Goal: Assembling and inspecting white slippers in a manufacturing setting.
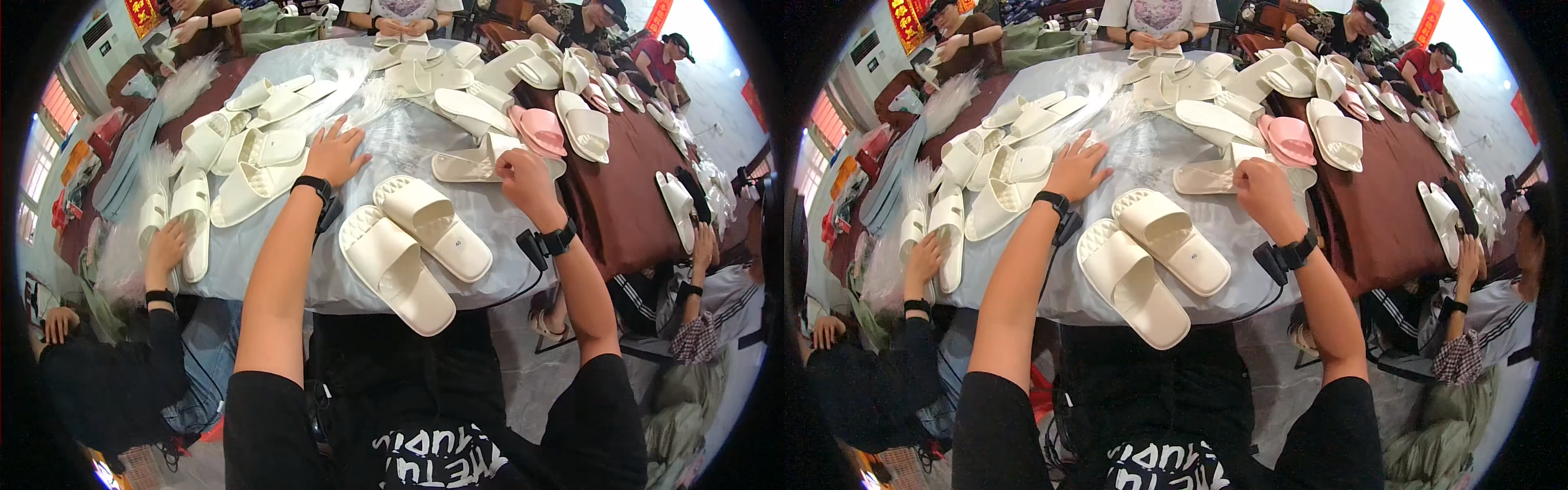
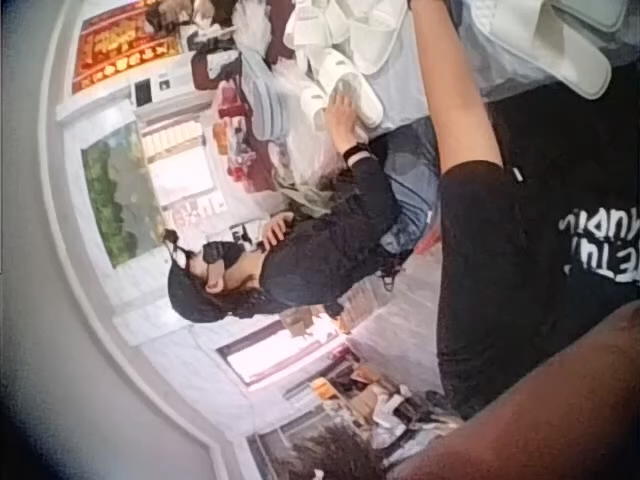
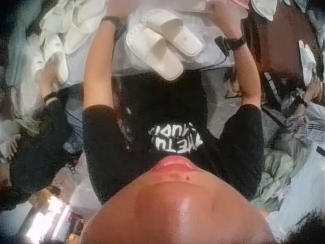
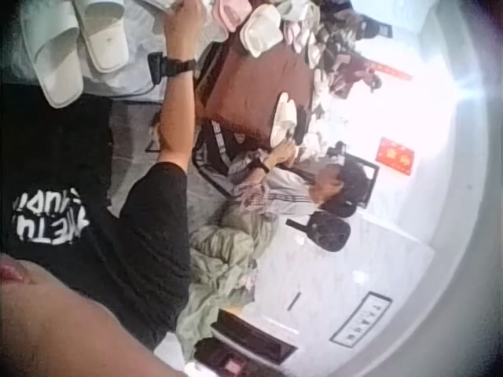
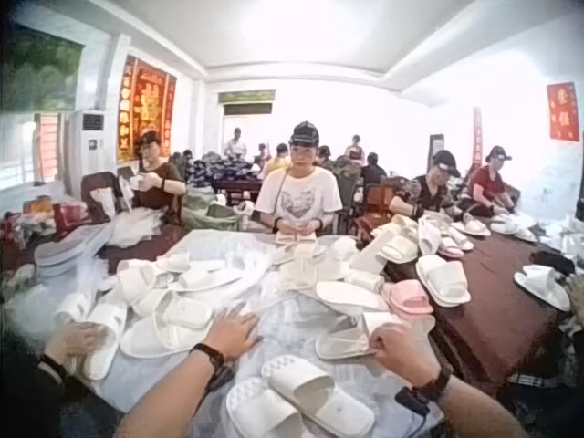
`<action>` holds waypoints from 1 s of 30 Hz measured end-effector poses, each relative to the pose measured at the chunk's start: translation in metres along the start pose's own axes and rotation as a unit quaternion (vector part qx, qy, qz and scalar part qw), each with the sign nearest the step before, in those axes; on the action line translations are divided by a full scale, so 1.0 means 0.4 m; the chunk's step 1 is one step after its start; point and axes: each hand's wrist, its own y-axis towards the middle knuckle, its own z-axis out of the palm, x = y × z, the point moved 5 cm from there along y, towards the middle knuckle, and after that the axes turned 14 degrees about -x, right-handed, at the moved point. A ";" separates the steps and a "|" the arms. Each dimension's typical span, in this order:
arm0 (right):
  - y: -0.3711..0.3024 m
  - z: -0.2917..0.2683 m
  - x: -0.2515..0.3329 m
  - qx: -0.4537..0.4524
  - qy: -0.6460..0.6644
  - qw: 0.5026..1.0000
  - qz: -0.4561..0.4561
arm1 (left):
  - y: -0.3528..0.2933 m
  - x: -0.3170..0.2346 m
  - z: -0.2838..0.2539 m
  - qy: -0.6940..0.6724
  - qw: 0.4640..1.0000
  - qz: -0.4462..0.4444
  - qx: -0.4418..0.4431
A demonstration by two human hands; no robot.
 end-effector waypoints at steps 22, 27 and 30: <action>-0.091 -0.082 -0.099 -0.040 -0.094 0.991 0.084 | -0.009 -0.026 -0.001 0.026 1.000 -0.006 0.006; -0.100 -0.081 -0.100 -0.057 -0.084 0.992 0.079 | -0.016 -0.021 -0.003 0.054 0.998 -0.006 0.020; -0.114 -0.100 -0.119 -0.072 -0.074 0.987 0.122 | -0.007 -0.037 -0.009 0.051 0.998 -0.010 0.033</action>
